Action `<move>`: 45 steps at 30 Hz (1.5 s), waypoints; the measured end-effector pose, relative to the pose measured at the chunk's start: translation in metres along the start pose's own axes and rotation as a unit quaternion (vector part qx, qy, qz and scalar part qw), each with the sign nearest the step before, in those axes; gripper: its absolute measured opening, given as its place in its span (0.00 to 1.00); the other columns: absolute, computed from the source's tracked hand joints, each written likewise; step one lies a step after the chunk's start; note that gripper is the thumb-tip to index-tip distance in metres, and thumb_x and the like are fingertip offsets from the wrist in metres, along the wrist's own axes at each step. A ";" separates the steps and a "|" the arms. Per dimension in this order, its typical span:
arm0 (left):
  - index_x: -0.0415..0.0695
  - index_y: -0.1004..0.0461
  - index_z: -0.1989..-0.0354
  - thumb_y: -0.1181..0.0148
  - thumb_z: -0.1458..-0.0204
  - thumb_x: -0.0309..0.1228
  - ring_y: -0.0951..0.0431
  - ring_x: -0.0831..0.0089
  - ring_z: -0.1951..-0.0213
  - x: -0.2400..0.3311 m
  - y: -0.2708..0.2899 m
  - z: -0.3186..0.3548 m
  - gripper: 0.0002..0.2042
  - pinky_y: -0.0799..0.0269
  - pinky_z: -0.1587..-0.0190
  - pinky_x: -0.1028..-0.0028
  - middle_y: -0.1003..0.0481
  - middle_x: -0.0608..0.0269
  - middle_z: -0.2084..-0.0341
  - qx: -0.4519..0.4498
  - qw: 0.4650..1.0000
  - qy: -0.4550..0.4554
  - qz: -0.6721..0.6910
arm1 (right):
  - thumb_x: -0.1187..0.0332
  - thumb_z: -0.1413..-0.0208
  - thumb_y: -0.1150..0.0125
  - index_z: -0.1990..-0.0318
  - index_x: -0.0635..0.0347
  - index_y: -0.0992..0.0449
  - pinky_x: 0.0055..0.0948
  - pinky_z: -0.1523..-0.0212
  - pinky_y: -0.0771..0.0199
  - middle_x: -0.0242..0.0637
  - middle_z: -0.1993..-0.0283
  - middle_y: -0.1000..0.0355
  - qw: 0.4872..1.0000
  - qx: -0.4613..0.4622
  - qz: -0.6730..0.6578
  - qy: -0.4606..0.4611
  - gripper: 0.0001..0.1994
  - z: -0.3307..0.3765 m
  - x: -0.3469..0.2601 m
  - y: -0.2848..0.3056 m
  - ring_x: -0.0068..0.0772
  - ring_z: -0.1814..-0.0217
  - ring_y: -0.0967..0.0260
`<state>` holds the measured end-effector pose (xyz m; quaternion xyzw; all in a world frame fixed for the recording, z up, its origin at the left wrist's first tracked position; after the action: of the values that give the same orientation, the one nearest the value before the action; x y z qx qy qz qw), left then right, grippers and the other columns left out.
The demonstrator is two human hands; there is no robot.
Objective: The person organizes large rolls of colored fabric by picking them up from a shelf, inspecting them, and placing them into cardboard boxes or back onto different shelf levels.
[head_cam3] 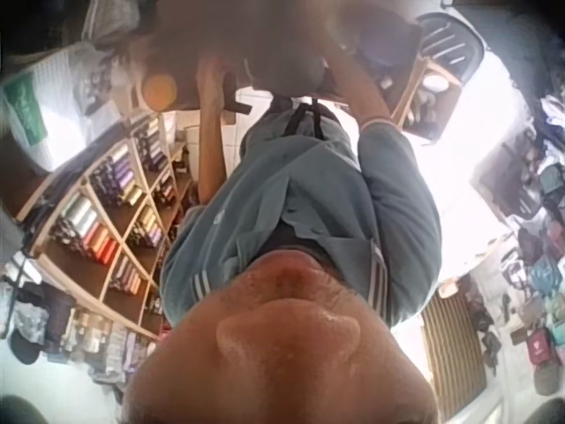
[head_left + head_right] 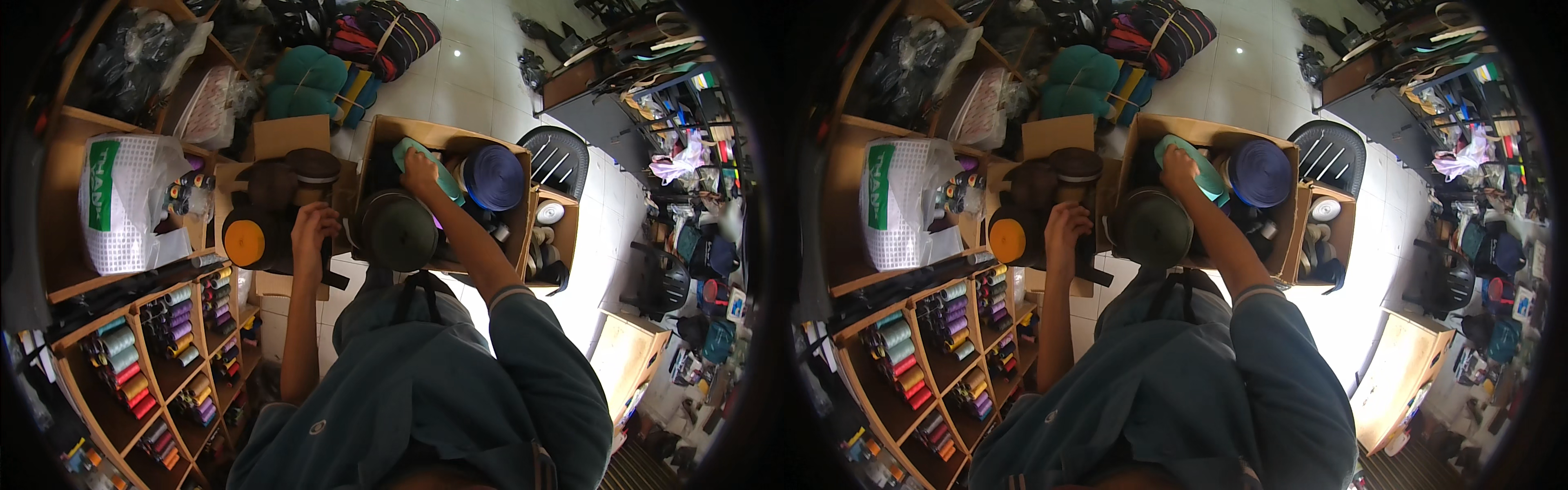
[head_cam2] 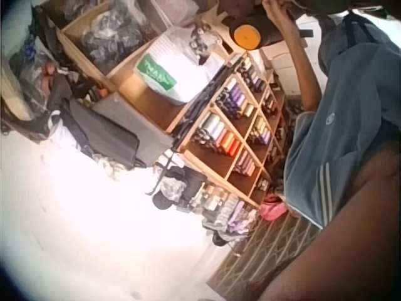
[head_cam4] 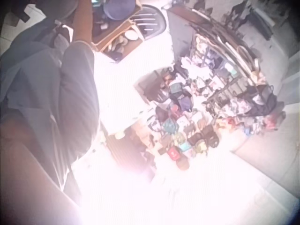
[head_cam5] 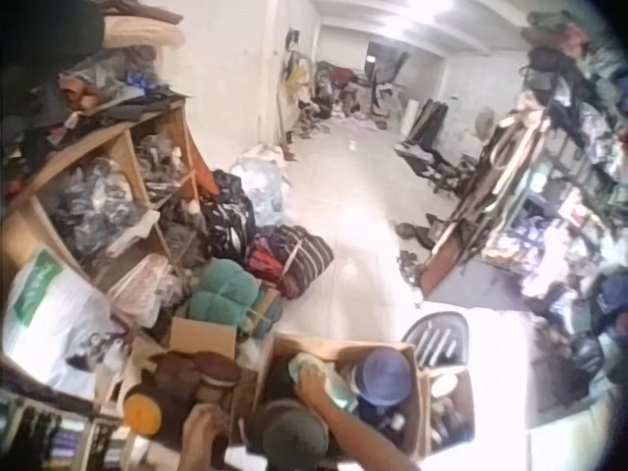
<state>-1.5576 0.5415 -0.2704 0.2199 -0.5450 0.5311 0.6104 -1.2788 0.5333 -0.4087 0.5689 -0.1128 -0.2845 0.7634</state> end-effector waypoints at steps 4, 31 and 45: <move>0.36 0.33 0.53 0.55 0.39 0.36 0.25 0.73 0.66 -0.007 -0.008 -0.015 0.15 0.31 0.62 0.75 0.26 0.56 0.65 -0.027 1.000 0.011 0.004 | 0.62 0.60 0.31 0.52 0.63 0.38 0.46 0.58 0.24 0.54 0.61 0.27 0.997 0.056 -0.037 0.022 0.29 0.014 0.023 0.022 0.55 0.58 0.26; 0.36 0.36 0.41 0.36 0.53 0.40 0.29 0.61 0.49 -0.006 -0.239 -0.016 0.32 0.35 0.46 0.64 0.29 0.49 0.52 -0.308 0.938 0.130 -0.093 | 0.64 0.55 0.37 0.40 0.71 0.41 0.34 0.47 0.30 0.48 0.47 0.33 0.517 0.169 -0.839 -0.010 0.35 0.257 0.191 0.142 0.39 0.47 0.33; 0.38 0.37 0.42 0.46 0.45 0.37 0.30 0.66 0.46 -0.004 -0.261 0.011 0.24 0.38 0.42 0.69 0.32 0.54 0.46 -0.301 0.929 -0.045 -0.209 | 0.69 0.61 0.31 0.41 0.69 0.36 0.30 0.44 0.36 0.45 0.50 0.29 0.659 -0.017 -0.752 0.023 0.36 0.261 0.249 0.182 0.37 0.47 0.32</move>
<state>-1.3302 0.4420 -0.1897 0.1588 -0.6477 0.1920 0.7200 -1.1500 0.2180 -0.1911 0.4534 0.3757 -0.7501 0.3010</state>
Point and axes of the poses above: each hand's wrist, its own z-axis away from the middle knuckle, its own y-axis out of the back of the hand, x = y × z, the point moved 2 cm from there along -z, towards the middle knuckle
